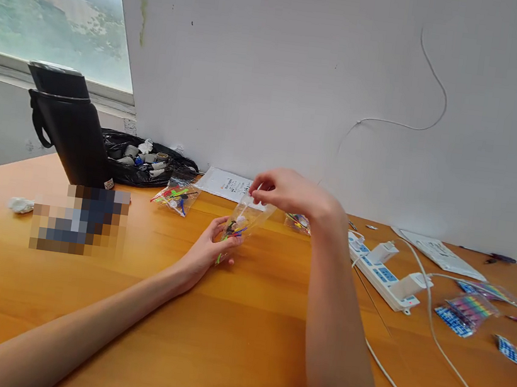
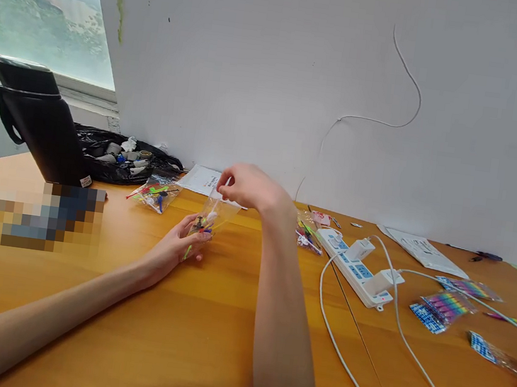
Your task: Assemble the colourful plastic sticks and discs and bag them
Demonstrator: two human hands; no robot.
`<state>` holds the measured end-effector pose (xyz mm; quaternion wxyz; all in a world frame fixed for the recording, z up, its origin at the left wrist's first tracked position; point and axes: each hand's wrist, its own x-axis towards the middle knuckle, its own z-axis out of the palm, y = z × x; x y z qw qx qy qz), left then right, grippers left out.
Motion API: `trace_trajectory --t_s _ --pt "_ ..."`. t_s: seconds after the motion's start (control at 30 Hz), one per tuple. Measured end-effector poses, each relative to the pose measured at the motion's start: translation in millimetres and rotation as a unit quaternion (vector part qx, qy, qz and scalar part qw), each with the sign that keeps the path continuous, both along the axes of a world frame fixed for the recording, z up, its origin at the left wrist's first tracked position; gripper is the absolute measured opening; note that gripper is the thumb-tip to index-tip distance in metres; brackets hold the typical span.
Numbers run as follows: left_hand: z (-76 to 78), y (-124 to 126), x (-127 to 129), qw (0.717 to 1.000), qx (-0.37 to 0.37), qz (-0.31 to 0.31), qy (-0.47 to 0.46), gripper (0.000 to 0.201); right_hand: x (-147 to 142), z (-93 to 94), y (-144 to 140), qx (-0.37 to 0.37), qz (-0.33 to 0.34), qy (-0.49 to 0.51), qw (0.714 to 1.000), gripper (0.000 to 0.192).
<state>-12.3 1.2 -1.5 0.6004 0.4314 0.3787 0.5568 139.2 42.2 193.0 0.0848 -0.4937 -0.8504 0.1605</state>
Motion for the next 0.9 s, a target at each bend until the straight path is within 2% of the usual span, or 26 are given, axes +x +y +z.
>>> trace_trajectory --t_s 0.13,0.33,0.43,0.53,0.67,0.9 --pt "-1.9 1.7 0.1 1.000 0.000 0.015 -0.007 0.066 1.3 4.1 -5.7 0.015 0.007 0.024 1.000 0.030" --pt "2.1 2.8 0.9 0.997 0.030 0.043 -0.049 0.073 -0.7 6.1 -4.2 0.043 0.065 -0.019 0.997 0.016" --pt "9.2 4.8 -4.5 0.994 0.039 0.028 -0.098 0.074 5.0 9.3 -4.4 0.080 0.075 0.010 0.994 0.017" --pt "13.7 11.1 -14.9 0.990 0.046 0.008 -0.136 0.067 12.9 14.9 -9.8 0.121 0.086 0.043 0.988 0.021" --pt "12.6 21.0 -30.5 0.992 0.079 -0.047 -0.081 0.061 20.9 18.3 -16.4 0.121 0.078 0.046 0.988 0.021" --pt "8.4 15.6 -36.2 0.972 0.106 -0.208 0.034 0.069 20.7 8.9 -15.9 0.015 0.138 0.018 0.990 0.022"
